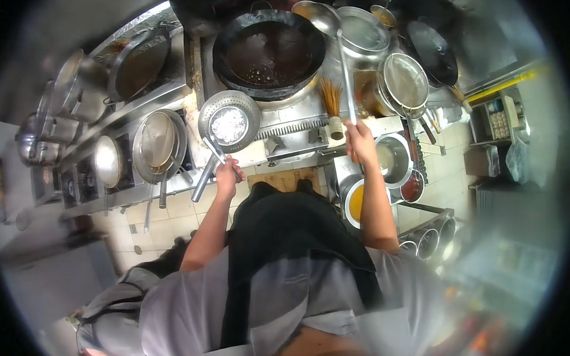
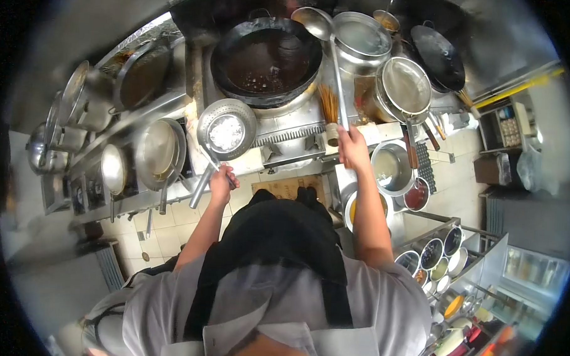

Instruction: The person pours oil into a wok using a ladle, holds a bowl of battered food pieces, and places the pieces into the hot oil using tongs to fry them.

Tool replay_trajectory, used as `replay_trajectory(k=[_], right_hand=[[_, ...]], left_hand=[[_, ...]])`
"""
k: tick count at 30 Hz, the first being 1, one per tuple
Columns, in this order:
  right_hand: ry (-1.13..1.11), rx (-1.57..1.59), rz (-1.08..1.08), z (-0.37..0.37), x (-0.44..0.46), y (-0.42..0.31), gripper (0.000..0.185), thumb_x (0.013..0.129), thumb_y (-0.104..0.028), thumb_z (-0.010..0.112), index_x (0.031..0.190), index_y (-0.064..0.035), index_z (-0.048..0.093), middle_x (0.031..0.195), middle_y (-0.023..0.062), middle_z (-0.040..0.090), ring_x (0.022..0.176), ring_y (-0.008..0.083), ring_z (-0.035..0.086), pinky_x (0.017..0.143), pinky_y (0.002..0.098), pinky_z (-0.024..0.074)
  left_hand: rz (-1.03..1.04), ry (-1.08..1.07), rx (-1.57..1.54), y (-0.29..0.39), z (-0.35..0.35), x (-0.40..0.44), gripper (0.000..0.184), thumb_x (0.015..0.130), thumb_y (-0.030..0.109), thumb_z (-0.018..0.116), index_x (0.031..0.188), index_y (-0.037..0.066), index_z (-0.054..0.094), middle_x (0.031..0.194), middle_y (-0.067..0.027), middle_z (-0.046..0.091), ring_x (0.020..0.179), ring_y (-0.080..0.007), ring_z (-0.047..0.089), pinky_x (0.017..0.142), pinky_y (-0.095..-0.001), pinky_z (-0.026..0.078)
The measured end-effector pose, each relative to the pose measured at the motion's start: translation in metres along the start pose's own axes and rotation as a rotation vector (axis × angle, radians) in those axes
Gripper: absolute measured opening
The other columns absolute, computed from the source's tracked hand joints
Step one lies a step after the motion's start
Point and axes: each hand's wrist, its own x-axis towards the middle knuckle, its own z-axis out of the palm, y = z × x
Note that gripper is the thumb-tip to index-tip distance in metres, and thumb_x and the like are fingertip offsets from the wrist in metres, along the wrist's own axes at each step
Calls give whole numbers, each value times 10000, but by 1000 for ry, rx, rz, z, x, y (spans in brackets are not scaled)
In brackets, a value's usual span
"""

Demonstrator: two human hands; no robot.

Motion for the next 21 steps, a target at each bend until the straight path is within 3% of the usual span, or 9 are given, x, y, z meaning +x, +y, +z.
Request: replay_trajectory(k=[3, 5, 9, 12, 14, 15, 17, 19, 21], right_hand=[[47, -421, 32, 46, 15, -71, 405, 1010, -348, 561, 921, 47, 550, 607, 124, 595, 387, 205, 561, 330, 354, 403], [35, -522, -24, 66, 50, -60, 415, 1016, -357, 527, 988, 55, 565, 543, 106, 554, 376, 232, 566, 346, 381, 423], [58, -535, 94, 97, 51, -73, 447, 1016, -360, 525, 953, 81, 566, 521, 122, 545, 373, 253, 566, 347, 395, 419], [-39, -509, 225, 108, 58, -54, 442, 1021, -338, 531, 998, 102, 561, 559, 97, 543, 387, 215, 539, 361, 362, 423], [-135, -113, 202, 116, 62, -35, 385, 1044, -301, 508, 851, 30, 551, 609, 92, 568, 400, 186, 510, 376, 323, 429], [-130, -113, 206, 119, 57, -41, 385, 1044, -301, 508, 851, 30, 551, 609, 92, 568, 400, 186, 510, 376, 323, 429], [-215, 302, 412, 125, 40, -64, 292, 1059, -264, 478, 885, -31, 511, 604, 12, 484, 424, 120, 438, 363, 286, 388], [-254, 486, 483, 125, 40, -68, 244, 1066, -231, 453, 933, -28, 476, 615, -19, 448, 448, 85, 425, 371, 247, 381], [-377, 966, 680, 120, 40, -77, 295, 1061, -249, 475, 959, 28, 468, 631, -9, 470, 432, 73, 460, 357, 201, 382]], left_hand=[[-17, -30, 9, 9, 0, 3, 387, 1023, 398, 532, 925, 25, 557, 620, -44, 506, 465, -183, 548, 437, -329, 458], [-7, -75, -5, 12, -6, 9, 390, 1027, 404, 524, 932, 27, 560, 619, -37, 496, 463, -180, 540, 432, -332, 451], [-11, -78, -13, 18, -16, 13, 390, 1032, 404, 516, 944, 27, 560, 620, -32, 485, 461, -178, 532, 431, -334, 446], [-29, -61, 20, 19, -30, 12, 384, 1035, 398, 511, 957, 25, 558, 623, -31, 478, 468, -176, 534, 435, -328, 445], [-11, -60, 10, 21, -37, 11, 390, 1015, 416, 542, 927, 38, 582, 609, -24, 492, 481, -171, 552, 438, -308, 436], [-15, -64, 11, 25, -39, 8, 390, 1015, 416, 542, 927, 38, 582, 609, -24, 492, 481, -171, 552, 438, -308, 436], [-30, -102, 15, 32, -43, 3, 384, 1014, 411, 544, 922, 40, 583, 604, -23, 489, 484, -167, 557, 440, -302, 440], [-40, -116, 18, 34, -46, 5, 386, 1013, 411, 545, 920, 38, 583, 601, -23, 488, 483, -167, 556, 440, -303, 441], [-48, -131, 20, 34, -46, 7, 388, 1012, 410, 546, 917, 36, 583, 599, -22, 487, 482, -166, 555, 441, -304, 442]])
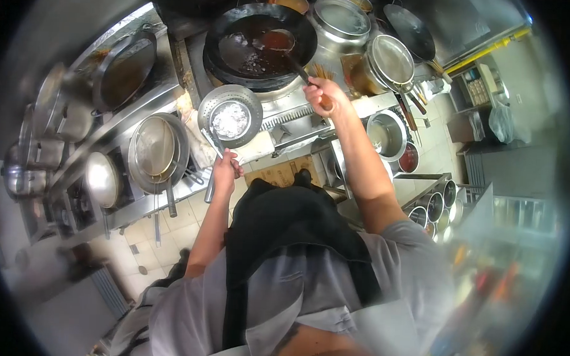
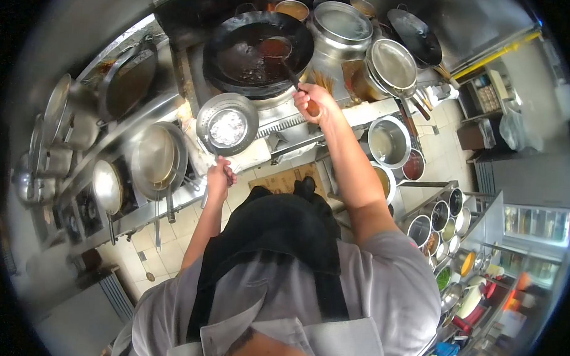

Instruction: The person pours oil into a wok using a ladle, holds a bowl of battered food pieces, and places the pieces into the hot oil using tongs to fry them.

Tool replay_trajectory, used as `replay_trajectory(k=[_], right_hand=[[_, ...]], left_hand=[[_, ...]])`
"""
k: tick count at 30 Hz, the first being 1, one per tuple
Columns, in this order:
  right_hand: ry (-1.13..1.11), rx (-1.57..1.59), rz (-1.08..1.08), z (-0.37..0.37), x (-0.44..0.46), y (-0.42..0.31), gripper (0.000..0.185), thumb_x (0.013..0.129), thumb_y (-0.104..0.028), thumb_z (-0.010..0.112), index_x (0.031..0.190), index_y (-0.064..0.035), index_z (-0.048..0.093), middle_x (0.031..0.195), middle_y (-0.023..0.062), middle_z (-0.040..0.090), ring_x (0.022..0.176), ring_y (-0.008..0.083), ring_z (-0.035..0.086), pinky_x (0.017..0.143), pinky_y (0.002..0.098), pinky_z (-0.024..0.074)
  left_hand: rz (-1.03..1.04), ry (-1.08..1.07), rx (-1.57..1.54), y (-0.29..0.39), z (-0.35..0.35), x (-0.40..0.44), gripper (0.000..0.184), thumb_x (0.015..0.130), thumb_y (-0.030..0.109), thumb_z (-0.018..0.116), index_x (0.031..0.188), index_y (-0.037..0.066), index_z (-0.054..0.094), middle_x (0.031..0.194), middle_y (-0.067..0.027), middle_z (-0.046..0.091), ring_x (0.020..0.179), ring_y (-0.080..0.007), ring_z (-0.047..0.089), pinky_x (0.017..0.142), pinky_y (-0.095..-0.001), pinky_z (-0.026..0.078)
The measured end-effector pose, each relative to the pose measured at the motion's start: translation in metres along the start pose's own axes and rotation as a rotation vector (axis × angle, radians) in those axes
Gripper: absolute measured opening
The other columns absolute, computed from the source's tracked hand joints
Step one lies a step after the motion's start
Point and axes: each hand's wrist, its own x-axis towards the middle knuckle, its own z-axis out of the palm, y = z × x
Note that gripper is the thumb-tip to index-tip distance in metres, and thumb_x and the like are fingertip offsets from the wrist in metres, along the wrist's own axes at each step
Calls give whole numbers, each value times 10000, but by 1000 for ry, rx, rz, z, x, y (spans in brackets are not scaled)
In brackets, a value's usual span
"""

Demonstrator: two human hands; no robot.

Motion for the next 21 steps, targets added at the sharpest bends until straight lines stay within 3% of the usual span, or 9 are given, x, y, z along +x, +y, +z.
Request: replay_trajectory(k=[4, 8, 21], right_hand=[[-173, 347, 121, 13, -11, -8, 258, 1059, -200, 406, 996, 48, 439, 655, 8, 470, 456, 90, 489, 396, 220, 437], [-253, 428, 161, 21, -24, -8, 280, 1060, -204, 387, 1000, 65, 435, 658, 24, 478, 462, 103, 502, 414, 233, 458], [-180, 192, 121, 21, -44, -25, 271, 1065, -228, 404, 976, 24, 452, 632, -22, 475, 482, 71, 503, 427, 215, 458]], left_hand=[[0, -14, 18, -1, 0, 2, 387, 1012, 403, 545, 913, 31, 581, 596, -28, 492, 480, -170, 555, 439, -310, 441], [1, -13, 7, -2, 4, -1, 380, 1014, 392, 542, 917, 26, 572, 591, -34, 493, 468, -178, 551, 428, -321, 436], [21, 34, 7, -26, 20, -6, 393, 1039, 381, 509, 921, 9, 559, 586, -39, 477, 457, -189, 529, 416, -339, 430]])
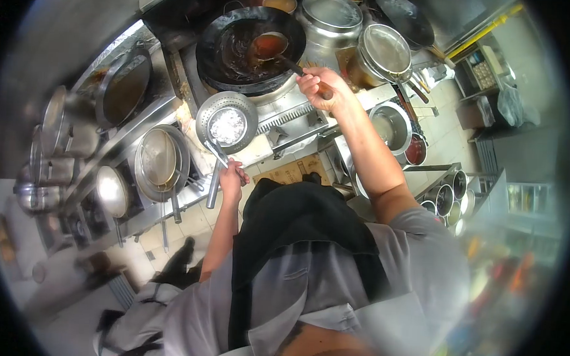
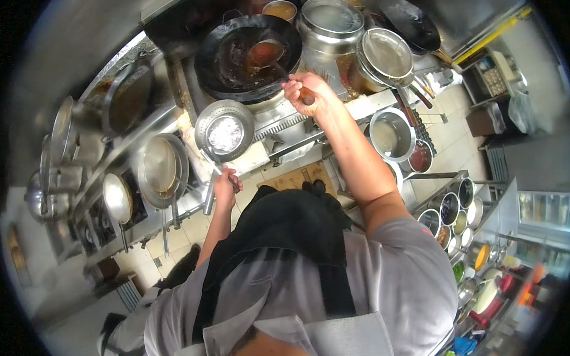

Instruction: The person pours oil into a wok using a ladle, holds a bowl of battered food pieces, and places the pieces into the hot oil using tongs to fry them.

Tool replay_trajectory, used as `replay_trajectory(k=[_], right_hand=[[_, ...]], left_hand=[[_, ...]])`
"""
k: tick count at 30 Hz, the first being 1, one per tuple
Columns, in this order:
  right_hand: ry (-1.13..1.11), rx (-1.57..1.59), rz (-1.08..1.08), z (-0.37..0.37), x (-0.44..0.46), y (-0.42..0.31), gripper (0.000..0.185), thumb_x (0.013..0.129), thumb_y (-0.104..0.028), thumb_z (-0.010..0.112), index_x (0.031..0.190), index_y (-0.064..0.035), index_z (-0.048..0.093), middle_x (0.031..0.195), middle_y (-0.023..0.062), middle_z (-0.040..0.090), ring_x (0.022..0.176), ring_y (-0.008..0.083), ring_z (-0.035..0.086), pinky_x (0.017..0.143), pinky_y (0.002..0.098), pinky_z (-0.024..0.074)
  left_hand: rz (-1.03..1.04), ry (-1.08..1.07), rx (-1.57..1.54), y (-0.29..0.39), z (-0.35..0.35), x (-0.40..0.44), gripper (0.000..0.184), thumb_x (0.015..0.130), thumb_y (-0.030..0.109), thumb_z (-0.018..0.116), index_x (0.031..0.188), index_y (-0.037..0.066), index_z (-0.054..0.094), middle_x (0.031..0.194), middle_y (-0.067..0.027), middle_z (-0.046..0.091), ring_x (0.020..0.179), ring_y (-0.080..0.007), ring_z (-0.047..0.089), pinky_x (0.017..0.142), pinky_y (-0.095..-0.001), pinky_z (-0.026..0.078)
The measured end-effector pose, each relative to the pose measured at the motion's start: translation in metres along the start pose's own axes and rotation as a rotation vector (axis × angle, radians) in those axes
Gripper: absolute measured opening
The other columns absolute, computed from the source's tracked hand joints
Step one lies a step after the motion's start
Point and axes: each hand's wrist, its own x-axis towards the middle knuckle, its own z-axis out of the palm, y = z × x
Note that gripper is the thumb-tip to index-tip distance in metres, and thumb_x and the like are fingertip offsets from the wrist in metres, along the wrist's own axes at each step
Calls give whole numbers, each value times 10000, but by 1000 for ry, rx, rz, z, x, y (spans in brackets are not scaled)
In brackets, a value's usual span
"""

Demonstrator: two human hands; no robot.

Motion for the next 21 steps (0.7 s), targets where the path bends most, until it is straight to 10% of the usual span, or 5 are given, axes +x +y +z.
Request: replay_trajectory(k=[21], right_hand=[[-195, 225, 29, 10, -77, -43, 229, 1047, -189, 422, 1010, 37, 430, 640, 2, 480, 470, 97, 512, 414, 226, 453]], left_hand=[[44, 32, 51, -7, 33, -5, 395, 1050, 357, 487, 908, -4, 562, 588, -56, 472, 448, -206, 510, 419, -343, 435]])
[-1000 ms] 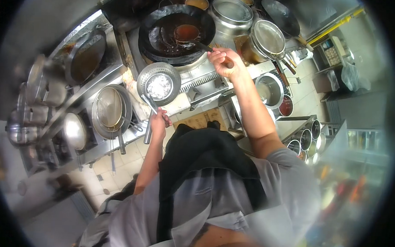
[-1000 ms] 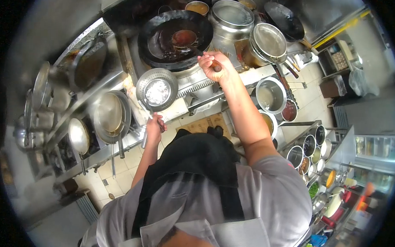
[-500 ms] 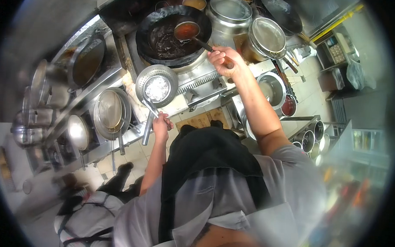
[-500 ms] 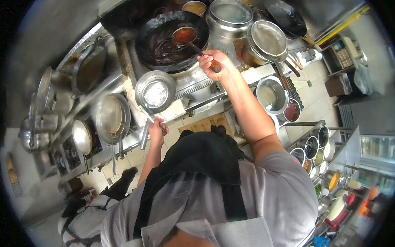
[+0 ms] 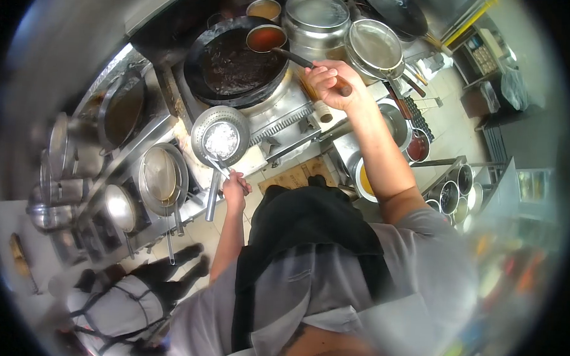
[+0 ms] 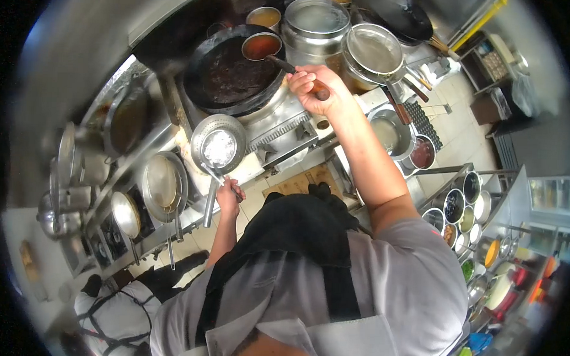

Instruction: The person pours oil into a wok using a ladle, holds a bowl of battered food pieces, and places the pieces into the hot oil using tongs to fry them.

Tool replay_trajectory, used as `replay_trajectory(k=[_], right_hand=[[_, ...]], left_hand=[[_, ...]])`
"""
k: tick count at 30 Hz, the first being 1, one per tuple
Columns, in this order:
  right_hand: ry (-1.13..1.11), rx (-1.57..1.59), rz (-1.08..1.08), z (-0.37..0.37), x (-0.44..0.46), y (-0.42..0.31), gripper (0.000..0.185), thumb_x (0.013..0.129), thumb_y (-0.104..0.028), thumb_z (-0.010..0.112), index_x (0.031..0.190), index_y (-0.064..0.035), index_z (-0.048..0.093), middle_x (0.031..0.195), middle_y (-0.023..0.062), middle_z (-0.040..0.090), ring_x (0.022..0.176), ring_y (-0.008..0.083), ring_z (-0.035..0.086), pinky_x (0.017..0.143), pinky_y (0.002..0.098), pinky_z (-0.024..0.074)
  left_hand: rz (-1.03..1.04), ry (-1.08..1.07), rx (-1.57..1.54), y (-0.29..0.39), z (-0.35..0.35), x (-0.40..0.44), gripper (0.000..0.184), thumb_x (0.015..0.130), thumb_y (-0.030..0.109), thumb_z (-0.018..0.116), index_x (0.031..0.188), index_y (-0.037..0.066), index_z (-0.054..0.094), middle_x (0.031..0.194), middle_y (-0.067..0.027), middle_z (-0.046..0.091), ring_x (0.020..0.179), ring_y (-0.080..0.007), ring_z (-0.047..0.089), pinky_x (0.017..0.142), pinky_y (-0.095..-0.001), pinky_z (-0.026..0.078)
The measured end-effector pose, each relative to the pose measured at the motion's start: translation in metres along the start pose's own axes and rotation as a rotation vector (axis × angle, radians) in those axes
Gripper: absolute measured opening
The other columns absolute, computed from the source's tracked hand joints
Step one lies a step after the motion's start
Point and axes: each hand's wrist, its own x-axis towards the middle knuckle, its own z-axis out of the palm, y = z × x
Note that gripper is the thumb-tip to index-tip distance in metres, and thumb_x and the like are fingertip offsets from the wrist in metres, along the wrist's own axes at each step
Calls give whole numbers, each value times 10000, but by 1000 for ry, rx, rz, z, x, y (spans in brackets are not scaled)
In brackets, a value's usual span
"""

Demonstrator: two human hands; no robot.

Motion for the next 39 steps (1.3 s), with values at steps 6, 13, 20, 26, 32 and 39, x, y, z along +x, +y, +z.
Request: replay_trajectory(k=[6, 13, 20, 26, 32, 39], right_hand=[[-44, -11, -106, 9, -55, -15, 216, 1041, -163, 424, 1006, 50, 434, 672, 13, 485, 472, 94, 514, 415, 220, 461], [-104, -30, -253, 2, -128, -42, 219, 1040, -127, 431, 1034, 91, 444, 738, 40, 479, 485, 112, 509, 402, 230, 474], [-36, -27, -391, -23, -180, -78, 234, 1037, -152, 444, 1031, 81, 456, 721, 33, 504, 487, 102, 501, 416, 242, 459], [240, -171, -516, -51, -187, -94, 255, 1055, -215, 440, 980, 27, 470, 659, -8, 485, 467, 74, 482, 388, 231, 429], [1049, -1161, -747, -79, -181, -52, 406, 1039, -328, 491, 743, -55, 541, 557, -9, 503, 422, 114, 474, 390, 271, 453], [1498, -1957, -1121, -149, -160, -21, 374, 971, -294, 592, 909, 75, 610, 746, 318, 655, 742, 488, 668, 705, 517, 542]], left_hand=[[-29, -14, 35, -6, 12, 5, 412, 1053, 382, 480, 931, -5, 554, 613, -58, 473, 471, -205, 509, 441, -355, 460], [-97, -30, 70, -9, 38, 3, 390, 1052, 366, 468, 938, 2, 553, 614, -55, 483, 468, -205, 515, 443, -351, 451], [-117, -56, 99, -26, 59, 3, 385, 1042, 376, 477, 937, 14, 553, 600, -44, 493, 439, -196, 538, 397, -315, 419], [-125, -88, 110, -36, 65, 0, 382, 1044, 372, 478, 930, 16, 559, 597, -40, 493, 439, -191, 539, 398, -314, 421], [-117, -82, 152, -37, 59, -3, 394, 1041, 378, 484, 933, 6, 560, 586, -44, 486, 435, -190, 530, 399, -319, 430], [-74, -80, 157, -44, 33, 1, 385, 1051, 375, 479, 933, 17, 559, 583, -25, 485, 438, -179, 531, 400, -312, 433]])
